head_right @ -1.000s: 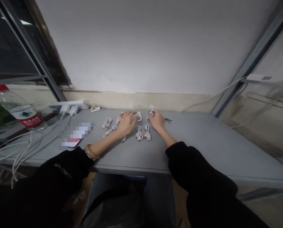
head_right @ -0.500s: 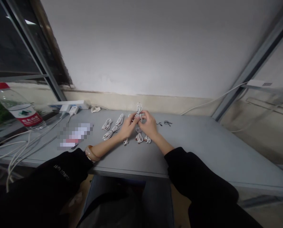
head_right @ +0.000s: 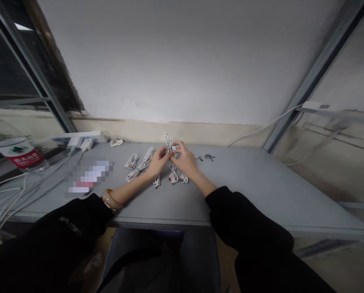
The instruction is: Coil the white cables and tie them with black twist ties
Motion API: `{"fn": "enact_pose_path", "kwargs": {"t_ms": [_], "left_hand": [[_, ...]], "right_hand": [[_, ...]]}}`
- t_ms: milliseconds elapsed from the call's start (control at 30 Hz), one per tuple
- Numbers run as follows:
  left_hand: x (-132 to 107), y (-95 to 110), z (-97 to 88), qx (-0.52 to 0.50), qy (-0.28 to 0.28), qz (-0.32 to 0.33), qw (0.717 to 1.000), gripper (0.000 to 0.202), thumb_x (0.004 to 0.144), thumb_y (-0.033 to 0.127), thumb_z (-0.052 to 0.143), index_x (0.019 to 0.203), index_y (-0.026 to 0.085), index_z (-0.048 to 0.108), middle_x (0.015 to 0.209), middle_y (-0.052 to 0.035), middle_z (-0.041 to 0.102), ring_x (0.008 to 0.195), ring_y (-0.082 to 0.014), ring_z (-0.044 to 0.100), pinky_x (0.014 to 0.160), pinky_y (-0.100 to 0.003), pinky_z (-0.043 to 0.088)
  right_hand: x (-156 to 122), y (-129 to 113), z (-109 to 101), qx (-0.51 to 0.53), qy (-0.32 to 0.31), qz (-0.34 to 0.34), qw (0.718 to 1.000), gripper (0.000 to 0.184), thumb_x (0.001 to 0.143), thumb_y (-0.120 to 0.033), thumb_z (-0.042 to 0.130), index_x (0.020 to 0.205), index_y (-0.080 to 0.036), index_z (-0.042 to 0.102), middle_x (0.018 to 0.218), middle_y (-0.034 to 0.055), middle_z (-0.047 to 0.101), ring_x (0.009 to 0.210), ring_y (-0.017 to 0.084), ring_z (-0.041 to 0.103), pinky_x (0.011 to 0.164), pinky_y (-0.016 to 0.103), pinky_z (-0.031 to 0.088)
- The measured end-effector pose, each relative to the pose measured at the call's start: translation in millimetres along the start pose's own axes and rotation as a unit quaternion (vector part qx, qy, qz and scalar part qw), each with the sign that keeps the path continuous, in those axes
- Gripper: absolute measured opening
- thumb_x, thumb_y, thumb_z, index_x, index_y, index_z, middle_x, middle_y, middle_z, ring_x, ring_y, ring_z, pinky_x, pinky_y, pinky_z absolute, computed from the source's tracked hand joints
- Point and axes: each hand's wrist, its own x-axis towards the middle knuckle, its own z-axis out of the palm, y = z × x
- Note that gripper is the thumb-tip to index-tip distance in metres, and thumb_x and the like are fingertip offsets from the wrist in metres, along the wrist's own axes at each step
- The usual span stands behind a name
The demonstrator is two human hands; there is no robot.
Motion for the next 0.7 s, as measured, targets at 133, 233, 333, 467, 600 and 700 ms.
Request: {"fn": "enact_pose_path", "kwargs": {"t_ms": [133,233,333,467,600,700], "left_hand": [[2,-1,-2.6,0.031,0.023,0.017,0.999,0.013,0.089,0.029,0.053,0.089,0.016,0.056,0.084,-0.0029,0.065,0.077,-0.0143,0.058,0.072,-0.025,0.044],[4,-1,-6.5,0.050,0.051,0.011,0.997,0.014,0.089,0.030,0.053,0.091,0.016,0.056,0.079,-0.0017,0.064,0.071,-0.0133,0.057,0.066,-0.024,0.043],[4,0,-10.4,0.101,0.065,-0.004,0.993,0.015,0.090,0.029,0.052,0.094,0.016,0.058,0.075,-0.0018,0.065,0.066,-0.0134,0.056,0.064,-0.025,0.042],[3,2,-12.6,0.168,0.063,0.020,0.984,0.018,0.089,0.027,0.051,0.101,0.016,0.061,0.084,-0.0037,0.069,0.074,-0.0154,0.059,0.071,-0.026,0.043],[0,2,-11.8,0.210,0.034,0.049,0.976,0.023,0.091,0.030,0.050,0.104,0.015,0.062,0.084,-0.0048,0.068,0.076,-0.0175,0.059,0.072,-0.028,0.043],[-1,3,-10.5,0.233,0.004,0.059,0.971,0.026,0.091,0.029,0.050,0.111,0.015,0.061,0.090,-0.0067,0.069,0.078,-0.0185,0.059,0.074,-0.029,0.043]], "right_hand": [[-2,3,1,0.016,-0.003,-0.096,0.995,0.048,0.080,-0.030,0.058,0.126,-0.025,0.045,0.104,0.0044,0.072,0.095,0.022,0.065,0.085,0.034,0.047],[-1,5,-1,0.023,0.027,-0.142,0.989,0.045,0.082,-0.029,0.056,0.126,-0.021,0.047,0.110,0.0081,0.067,0.092,0.020,0.063,0.083,0.034,0.047],[2,6,-3,0.016,0.056,-0.146,0.988,0.030,0.086,-0.029,0.055,0.115,-0.021,0.056,0.109,0.0082,0.064,0.088,0.019,0.061,0.082,0.034,0.048],[4,7,-4,-0.001,0.053,-0.134,0.990,0.018,0.091,-0.029,0.054,0.103,-0.023,0.066,0.101,0.0055,0.064,0.079,0.017,0.058,0.080,0.032,0.048],[6,10,-3,-0.004,0.046,-0.128,0.991,0.017,0.091,-0.028,0.056,0.102,-0.024,0.069,0.098,0.0036,0.063,0.074,0.015,0.056,0.077,0.030,0.047],[9,13,-4,-0.012,0.046,-0.117,0.992,0.015,0.089,-0.025,0.057,0.099,-0.024,0.069,0.097,0.0033,0.064,0.074,0.015,0.056,0.077,0.030,0.046]]}}
